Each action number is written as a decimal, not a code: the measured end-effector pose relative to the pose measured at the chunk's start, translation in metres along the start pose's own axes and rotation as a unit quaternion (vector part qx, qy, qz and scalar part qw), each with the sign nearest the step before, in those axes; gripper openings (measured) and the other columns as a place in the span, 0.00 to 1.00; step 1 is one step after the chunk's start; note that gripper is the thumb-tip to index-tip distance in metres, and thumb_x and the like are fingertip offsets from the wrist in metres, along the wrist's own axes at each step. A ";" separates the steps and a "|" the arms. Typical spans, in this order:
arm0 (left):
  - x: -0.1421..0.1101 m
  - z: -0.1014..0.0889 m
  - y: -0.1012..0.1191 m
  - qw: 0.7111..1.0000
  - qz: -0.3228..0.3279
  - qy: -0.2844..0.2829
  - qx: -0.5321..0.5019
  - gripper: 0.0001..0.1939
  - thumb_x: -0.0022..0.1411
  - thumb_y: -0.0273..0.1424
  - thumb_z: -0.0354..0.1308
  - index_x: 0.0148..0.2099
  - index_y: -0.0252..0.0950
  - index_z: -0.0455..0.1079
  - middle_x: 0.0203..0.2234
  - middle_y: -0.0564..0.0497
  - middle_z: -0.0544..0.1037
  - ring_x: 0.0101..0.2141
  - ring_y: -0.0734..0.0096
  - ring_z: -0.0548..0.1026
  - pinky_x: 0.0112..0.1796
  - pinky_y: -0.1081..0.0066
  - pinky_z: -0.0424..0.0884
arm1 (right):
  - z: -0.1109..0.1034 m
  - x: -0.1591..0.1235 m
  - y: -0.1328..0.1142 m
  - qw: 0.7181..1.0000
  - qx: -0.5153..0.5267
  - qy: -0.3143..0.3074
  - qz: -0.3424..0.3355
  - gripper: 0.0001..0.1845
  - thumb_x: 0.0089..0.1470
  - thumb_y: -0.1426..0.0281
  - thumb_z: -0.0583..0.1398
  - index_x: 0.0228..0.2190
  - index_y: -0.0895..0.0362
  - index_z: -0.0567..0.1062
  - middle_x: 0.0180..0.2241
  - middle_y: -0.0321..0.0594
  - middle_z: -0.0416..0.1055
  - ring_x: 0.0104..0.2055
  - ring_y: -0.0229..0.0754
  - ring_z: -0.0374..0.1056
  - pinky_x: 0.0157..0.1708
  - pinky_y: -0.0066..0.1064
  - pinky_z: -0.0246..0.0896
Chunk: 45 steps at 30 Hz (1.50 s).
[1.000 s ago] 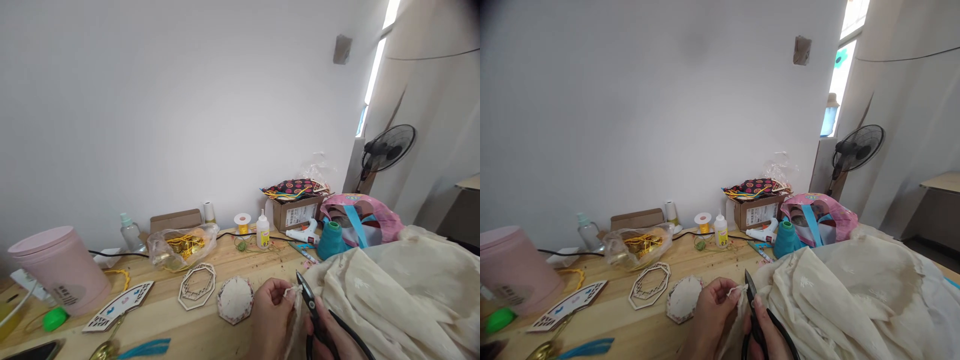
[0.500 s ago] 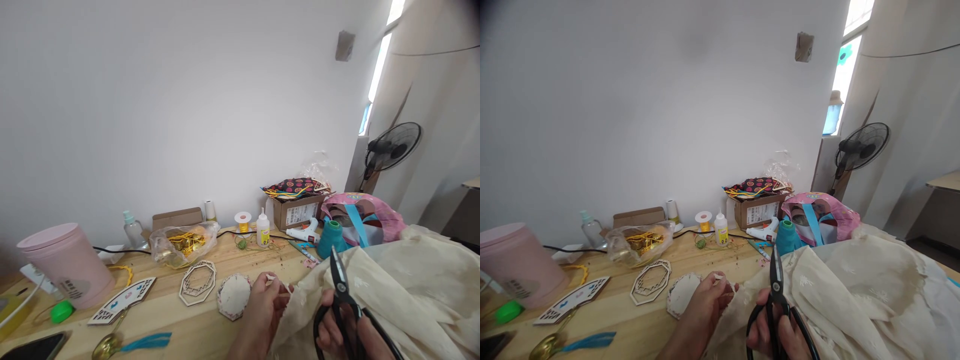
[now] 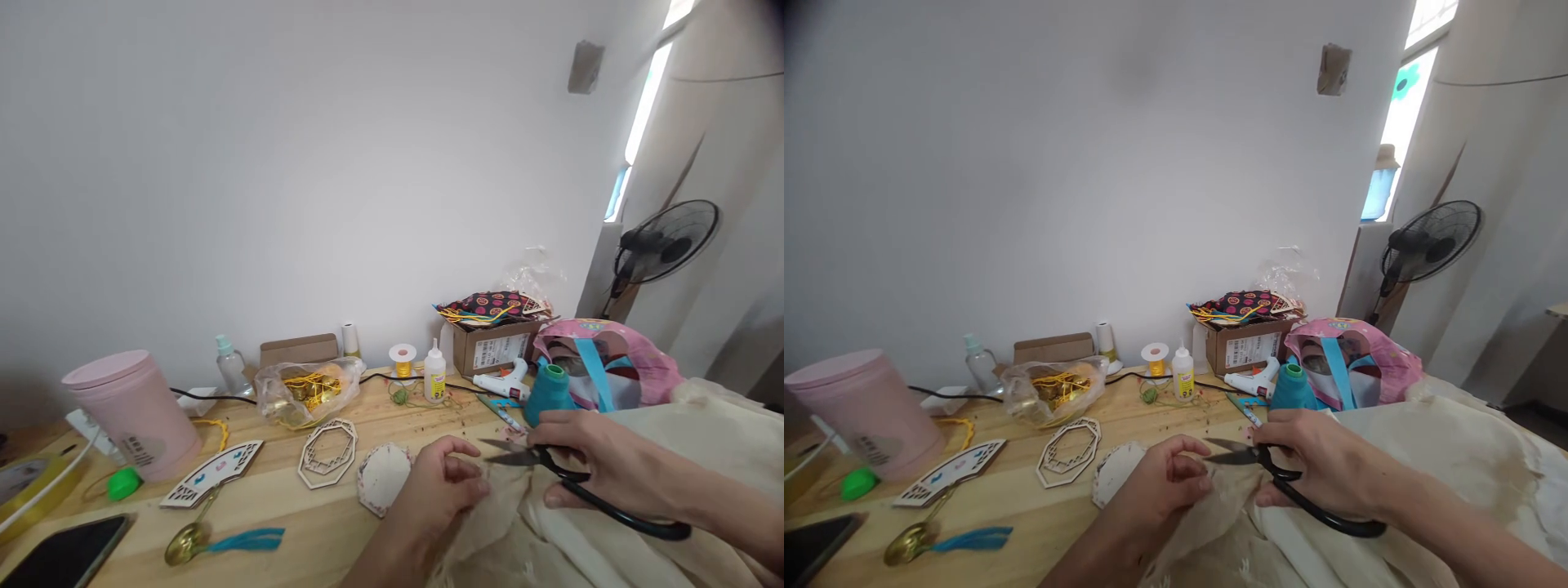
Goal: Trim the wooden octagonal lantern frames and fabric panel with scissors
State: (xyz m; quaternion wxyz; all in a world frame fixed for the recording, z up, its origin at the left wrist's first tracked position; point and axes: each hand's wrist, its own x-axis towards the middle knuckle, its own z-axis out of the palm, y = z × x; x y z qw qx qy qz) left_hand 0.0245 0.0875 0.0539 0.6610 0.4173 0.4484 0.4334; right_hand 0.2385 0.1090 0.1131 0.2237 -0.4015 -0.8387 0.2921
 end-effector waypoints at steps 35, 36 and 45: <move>0.009 -0.023 -0.023 0.987 0.093 0.023 0.125 0.09 0.41 0.30 0.63 0.28 0.31 0.74 0.19 0.52 0.73 0.20 0.79 0.61 0.23 0.75 0.55 | 0.015 0.053 -0.026 0.886 -0.364 -0.257 -0.126 0.16 0.39 0.55 0.58 0.26 0.54 0.75 0.24 0.39 0.72 0.24 0.41 0.66 0.17 0.26 0.40; 0.008 -0.023 -0.021 0.988 0.096 0.018 0.121 0.09 0.42 0.30 0.62 0.28 0.31 0.73 0.20 0.52 0.73 0.21 0.78 0.62 0.24 0.75 0.56 | 0.016 0.053 -0.026 0.888 -0.360 -0.260 -0.121 0.16 0.39 0.56 0.58 0.27 0.54 0.75 0.25 0.40 0.73 0.24 0.41 0.66 0.17 0.26 0.41; -0.001 -0.021 -0.009 0.994 0.036 -0.051 -0.088 0.20 0.37 0.16 0.53 0.36 0.32 0.69 0.29 0.47 0.76 0.32 0.68 0.72 0.38 0.67 0.63 | 0.019 0.049 -0.023 0.904 -0.322 -0.267 -0.090 0.16 0.40 0.57 0.58 0.27 0.55 0.76 0.26 0.43 0.75 0.26 0.42 0.68 0.19 0.27 0.46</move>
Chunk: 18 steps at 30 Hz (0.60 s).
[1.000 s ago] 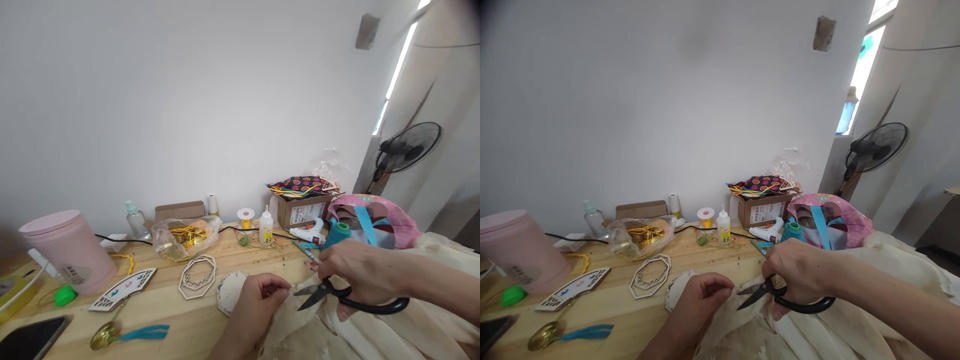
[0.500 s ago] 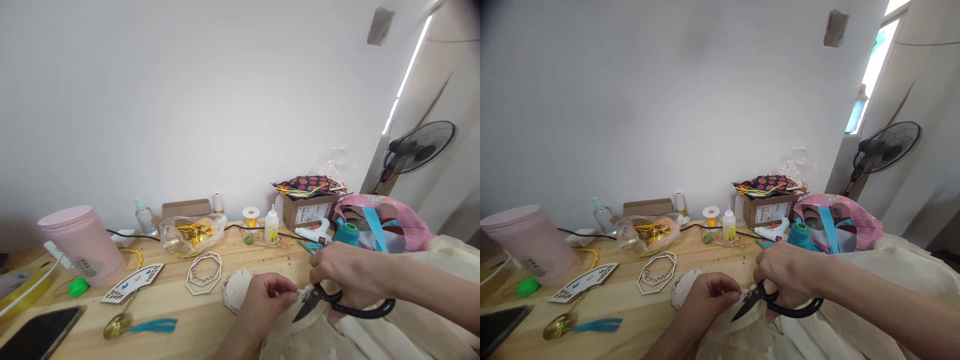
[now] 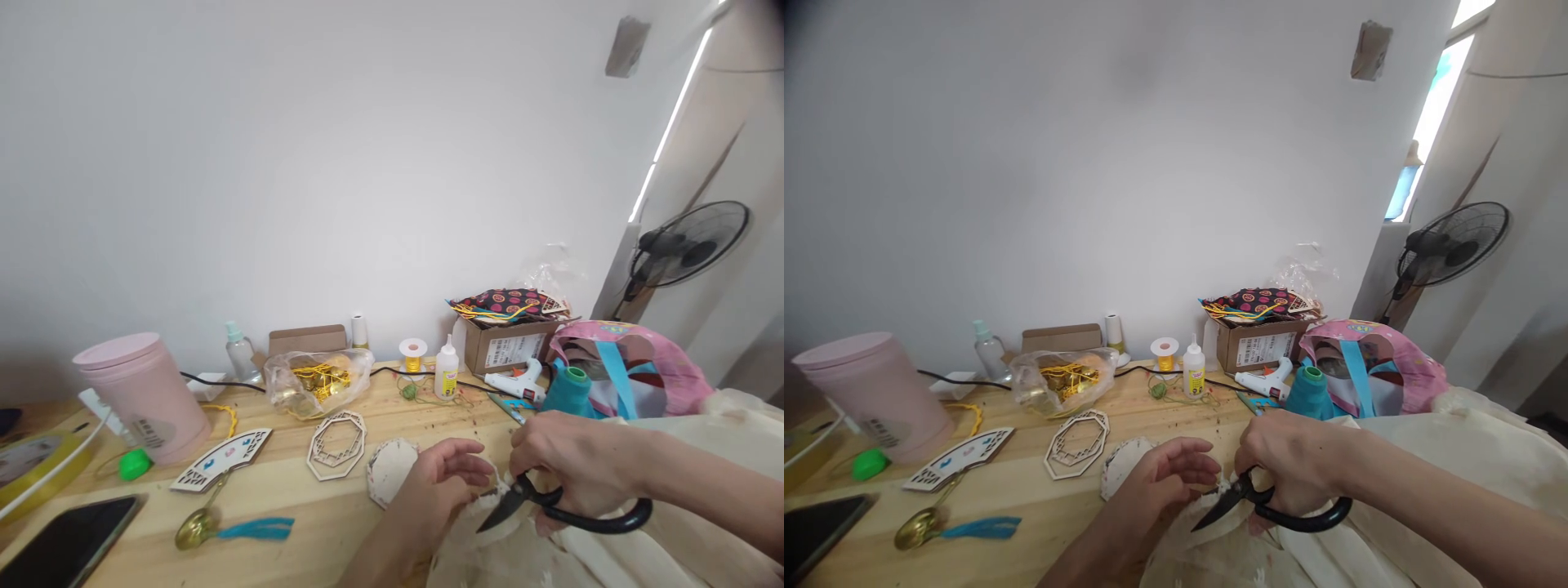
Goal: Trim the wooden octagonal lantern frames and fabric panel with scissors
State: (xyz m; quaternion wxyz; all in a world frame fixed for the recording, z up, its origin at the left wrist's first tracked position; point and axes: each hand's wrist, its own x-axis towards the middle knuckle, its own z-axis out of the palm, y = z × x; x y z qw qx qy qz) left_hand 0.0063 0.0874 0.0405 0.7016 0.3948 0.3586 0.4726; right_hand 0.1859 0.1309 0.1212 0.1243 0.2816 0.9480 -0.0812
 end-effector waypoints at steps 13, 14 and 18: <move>0.000 0.001 -0.003 0.999 -0.040 0.009 -0.005 0.22 0.34 0.19 0.47 0.36 0.31 0.69 0.24 0.51 0.76 0.29 0.71 0.72 0.34 0.71 0.62 | 0.006 -0.004 0.004 0.999 -0.026 0.034 -0.018 0.11 0.40 0.61 0.60 0.22 0.56 0.76 0.20 0.42 0.75 0.22 0.40 0.67 0.17 0.27 0.42; 0.000 0.000 -0.004 0.999 -0.042 0.010 0.002 0.22 0.34 0.19 0.47 0.36 0.32 0.69 0.25 0.51 0.76 0.30 0.71 0.71 0.33 0.71 0.61 | 0.006 -0.004 0.003 0.999 -0.029 0.034 -0.019 0.11 0.40 0.62 0.60 0.22 0.56 0.76 0.20 0.42 0.75 0.22 0.40 0.67 0.16 0.27 0.41; 0.002 -0.004 -0.006 0.998 -0.060 -0.008 0.018 0.23 0.34 0.20 0.47 0.37 0.33 0.69 0.26 0.52 0.75 0.30 0.69 0.71 0.31 0.71 0.61 | 0.005 -0.003 0.004 0.999 -0.040 0.026 -0.017 0.11 0.41 0.63 0.59 0.21 0.57 0.76 0.20 0.43 0.74 0.22 0.41 0.67 0.16 0.27 0.41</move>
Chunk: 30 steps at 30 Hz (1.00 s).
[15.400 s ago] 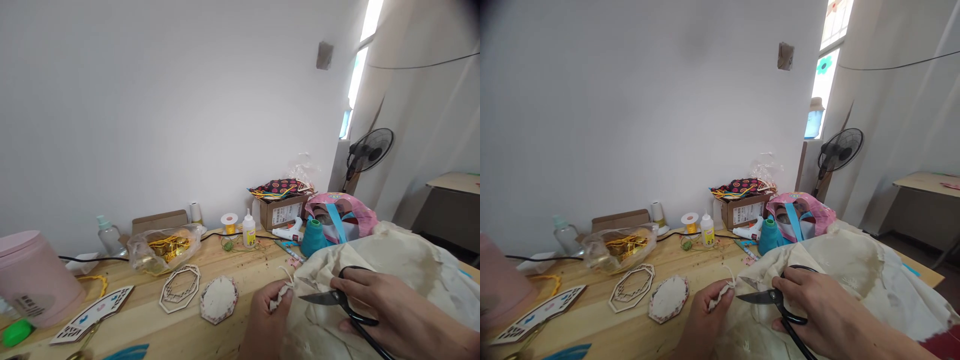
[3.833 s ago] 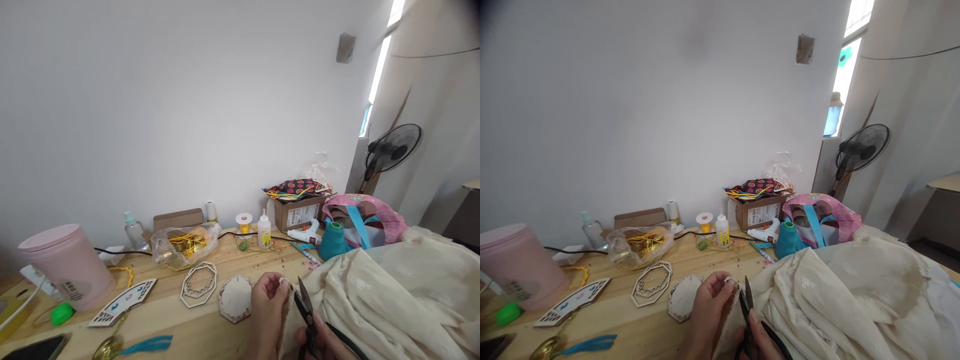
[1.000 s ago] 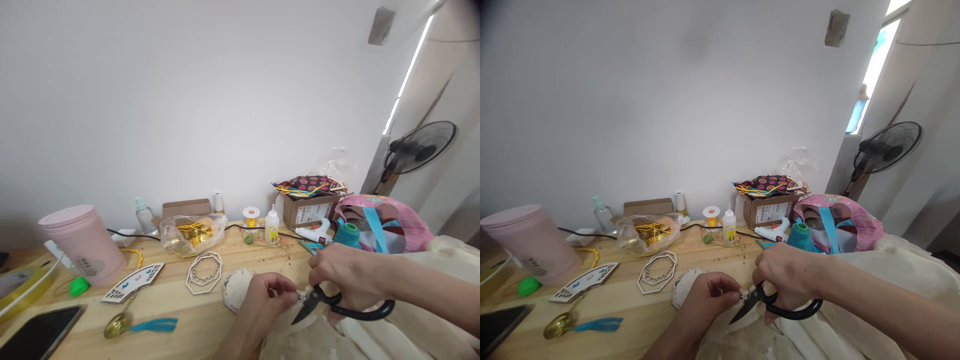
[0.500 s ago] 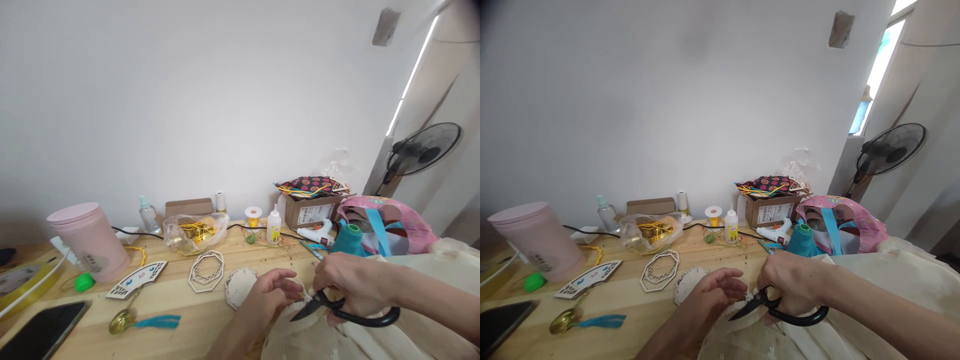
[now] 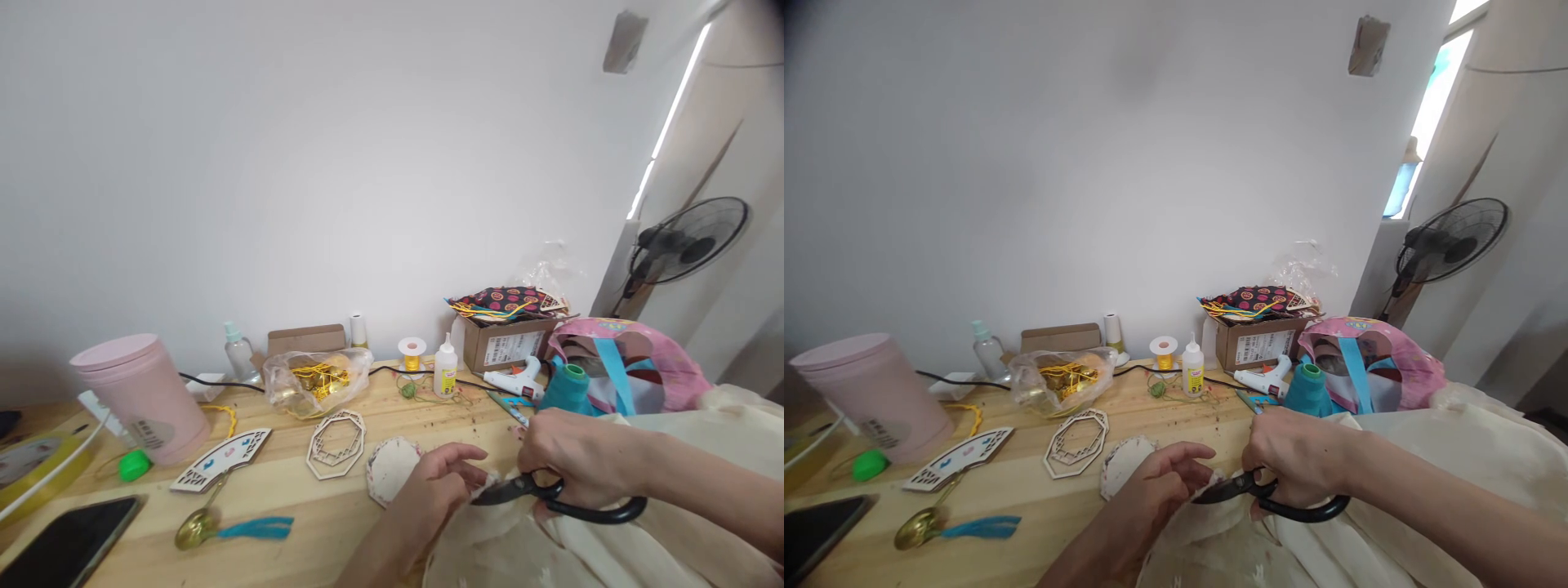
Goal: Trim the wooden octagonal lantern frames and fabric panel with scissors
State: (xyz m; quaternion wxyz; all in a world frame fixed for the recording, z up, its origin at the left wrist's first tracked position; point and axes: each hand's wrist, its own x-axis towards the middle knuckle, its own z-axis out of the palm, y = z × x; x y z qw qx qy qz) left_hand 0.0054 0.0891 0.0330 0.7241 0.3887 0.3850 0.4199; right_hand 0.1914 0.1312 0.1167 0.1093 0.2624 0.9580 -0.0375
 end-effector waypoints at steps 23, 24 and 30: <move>-0.002 0.000 0.005 0.996 0.046 0.068 0.041 0.21 0.32 0.28 0.69 0.33 0.30 0.70 0.21 0.51 0.75 0.23 0.76 0.69 0.26 0.75 0.62 | -0.002 -0.013 -0.006 0.997 0.079 0.004 0.021 0.18 0.36 0.56 0.61 0.28 0.56 0.70 0.29 0.41 0.69 0.31 0.43 0.64 0.26 0.28 0.54; -0.002 0.000 0.005 0.996 0.052 0.067 0.039 0.21 0.32 0.29 0.69 0.32 0.30 0.70 0.21 0.50 0.76 0.23 0.76 0.70 0.27 0.75 0.62 | -0.003 -0.014 -0.007 0.997 0.078 0.004 0.022 0.19 0.36 0.56 0.61 0.28 0.56 0.70 0.29 0.41 0.69 0.32 0.44 0.64 0.27 0.28 0.54; -0.001 0.003 0.003 0.996 0.065 0.062 0.021 0.18 0.32 0.30 0.68 0.31 0.30 0.71 0.21 0.50 0.77 0.23 0.74 0.71 0.28 0.74 0.63 | -0.012 -0.013 -0.010 0.999 0.030 -0.010 0.034 0.17 0.38 0.56 0.60 0.28 0.55 0.72 0.28 0.42 0.70 0.30 0.45 0.66 0.25 0.29 0.53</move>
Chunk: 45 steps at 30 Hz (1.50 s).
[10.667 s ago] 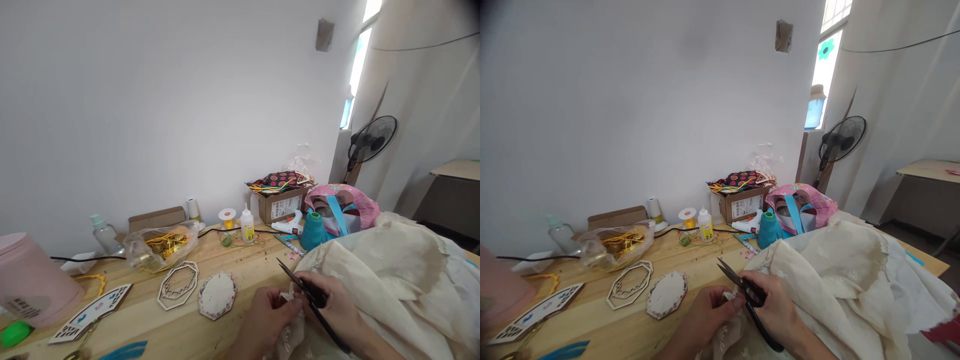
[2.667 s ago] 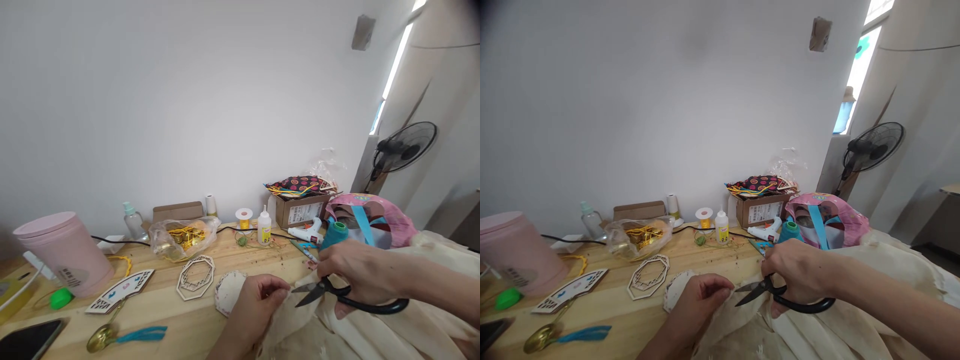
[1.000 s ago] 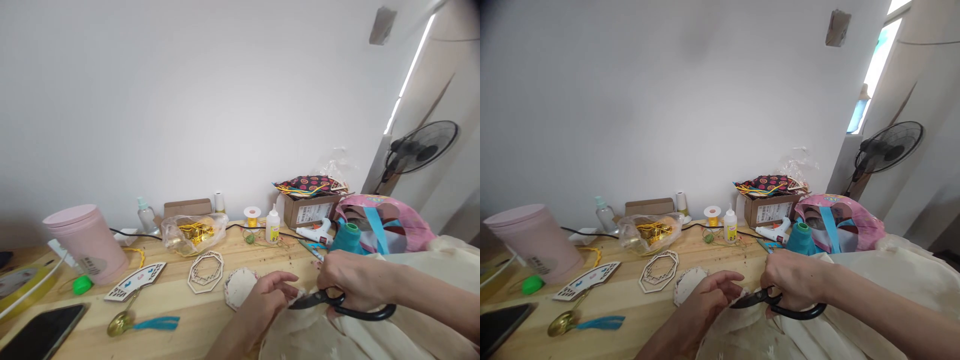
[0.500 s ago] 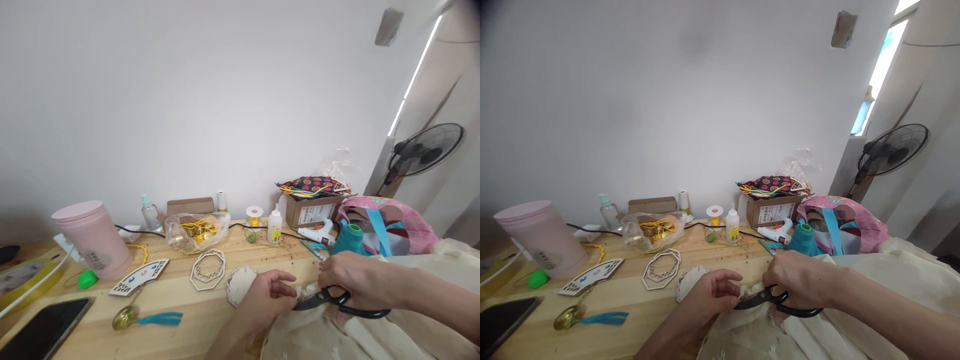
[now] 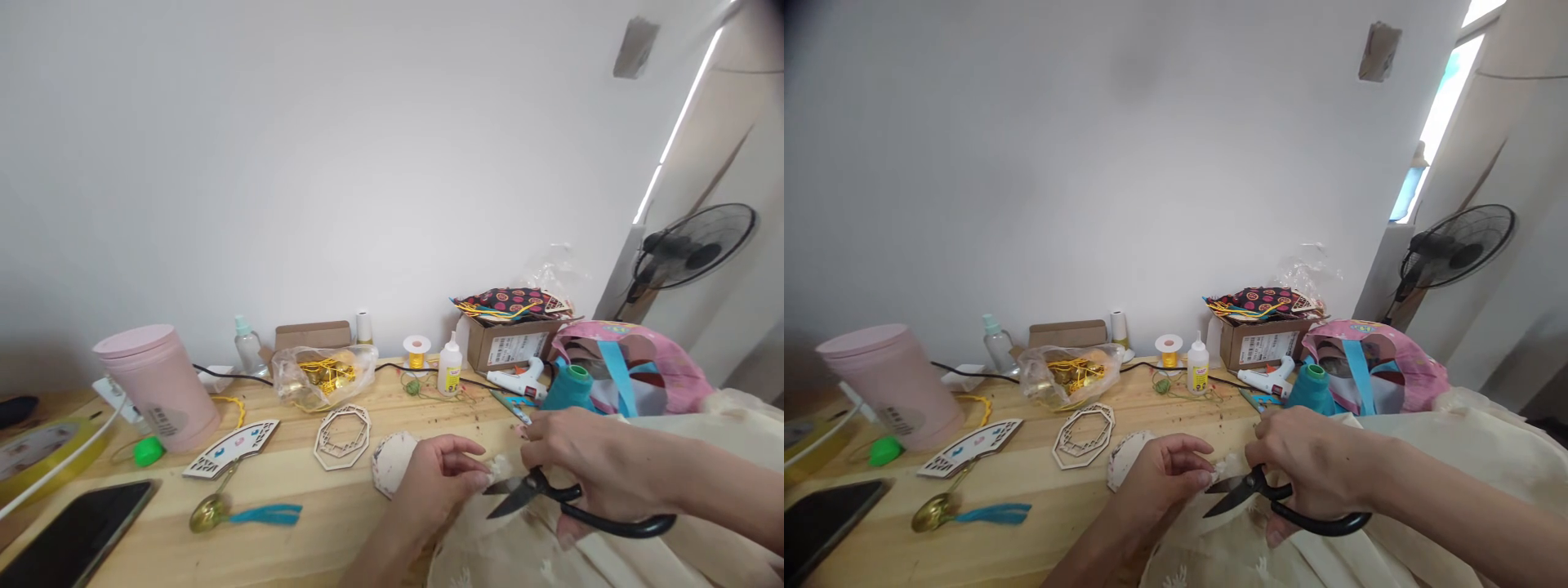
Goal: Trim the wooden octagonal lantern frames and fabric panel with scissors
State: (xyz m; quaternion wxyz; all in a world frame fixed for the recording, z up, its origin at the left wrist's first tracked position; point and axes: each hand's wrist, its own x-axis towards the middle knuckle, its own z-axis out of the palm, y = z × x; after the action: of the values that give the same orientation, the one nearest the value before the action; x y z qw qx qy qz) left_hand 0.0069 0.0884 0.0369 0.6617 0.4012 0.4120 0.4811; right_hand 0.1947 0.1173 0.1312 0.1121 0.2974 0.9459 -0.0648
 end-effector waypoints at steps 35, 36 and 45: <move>-0.001 0.008 -0.011 0.997 -0.012 -0.039 -0.072 0.20 0.28 0.29 0.70 0.30 0.31 0.74 0.18 0.51 0.77 0.20 0.73 0.72 0.25 0.74 0.64 | -0.001 0.015 -0.014 0.996 -0.066 -0.012 -0.055 0.17 0.40 0.55 0.57 0.24 0.56 0.75 0.21 0.43 0.74 0.22 0.44 0.69 0.17 0.28 0.41; -0.001 0.009 -0.010 0.997 -0.015 -0.035 -0.071 0.20 0.28 0.29 0.70 0.30 0.31 0.74 0.17 0.51 0.76 0.20 0.74 0.72 0.25 0.74 0.63 | -0.001 0.016 -0.013 0.996 -0.066 -0.014 -0.057 0.17 0.41 0.55 0.57 0.24 0.56 0.75 0.20 0.43 0.74 0.22 0.44 0.69 0.17 0.28 0.42; -0.002 0.012 -0.007 0.995 -0.017 -0.041 -0.086 0.21 0.26 0.30 0.71 0.29 0.30 0.73 0.18 0.50 0.76 0.21 0.74 0.72 0.26 0.73 0.64 | -0.006 0.017 -0.018 0.995 -0.080 -0.038 -0.053 0.14 0.40 0.57 0.59 0.22 0.55 0.76 0.19 0.44 0.74 0.21 0.44 0.69 0.15 0.28 0.38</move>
State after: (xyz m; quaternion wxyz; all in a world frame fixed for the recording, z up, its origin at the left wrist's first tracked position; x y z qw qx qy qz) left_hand 0.0202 0.0832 0.0345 0.7179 0.3554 0.3484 0.4868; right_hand 0.1694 0.1133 0.1340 0.1681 0.2338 0.9576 -0.0057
